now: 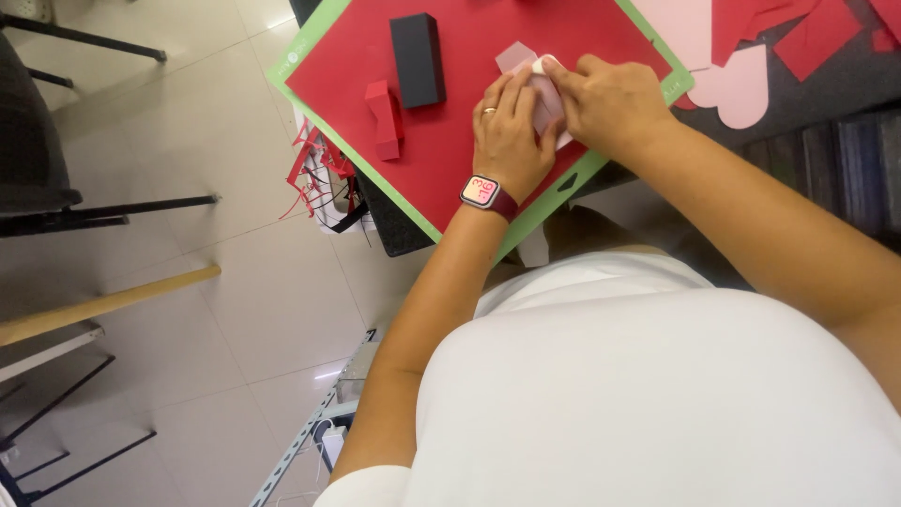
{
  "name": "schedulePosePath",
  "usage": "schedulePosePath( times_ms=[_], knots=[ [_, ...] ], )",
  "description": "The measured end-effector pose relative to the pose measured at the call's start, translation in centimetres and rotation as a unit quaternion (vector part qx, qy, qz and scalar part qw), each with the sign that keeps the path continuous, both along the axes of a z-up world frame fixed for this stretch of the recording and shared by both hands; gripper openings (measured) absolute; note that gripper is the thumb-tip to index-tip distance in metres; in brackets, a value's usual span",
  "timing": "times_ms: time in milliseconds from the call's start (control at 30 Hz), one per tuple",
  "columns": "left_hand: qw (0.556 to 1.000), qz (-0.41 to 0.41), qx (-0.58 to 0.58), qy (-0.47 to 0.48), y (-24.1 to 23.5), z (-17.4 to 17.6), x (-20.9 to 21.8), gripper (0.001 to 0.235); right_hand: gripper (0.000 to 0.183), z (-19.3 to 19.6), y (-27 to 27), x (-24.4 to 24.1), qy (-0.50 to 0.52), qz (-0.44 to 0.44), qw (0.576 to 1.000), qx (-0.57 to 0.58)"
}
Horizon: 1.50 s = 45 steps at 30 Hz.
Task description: Assembling small paper boxes by folding pre-cut pieces and using a cutting machine.
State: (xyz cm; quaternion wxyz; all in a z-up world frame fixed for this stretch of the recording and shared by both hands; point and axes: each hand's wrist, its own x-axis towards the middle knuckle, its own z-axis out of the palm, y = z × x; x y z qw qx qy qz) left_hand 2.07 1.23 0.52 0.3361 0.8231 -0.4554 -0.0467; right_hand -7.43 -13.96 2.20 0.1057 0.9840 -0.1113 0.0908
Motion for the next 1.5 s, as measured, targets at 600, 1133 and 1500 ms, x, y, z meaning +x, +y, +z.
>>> schedulePosePath(
  times_ms=[600, 1133, 1500],
  knots=[
    [1.000, 0.015, 0.022, -0.004, -0.2, 0.1, -0.1, 0.046, 0.027, 0.3, -2.2, 0.9, -0.096, 0.057, 0.992, 0.064],
    [0.995, -0.003, 0.047, -0.087, -0.6, 0.7, -1.5, 0.027, 0.031, 2.8, 0.2, -7.0, 0.003, 0.045, 0.999, 0.005],
    [0.978, -0.001, 0.015, -0.207, -0.7, -1.7, -1.8, 0.034, 0.020, 6.7, 2.4, -10.0, -0.018, 0.027, 0.998, 0.053]
  ],
)
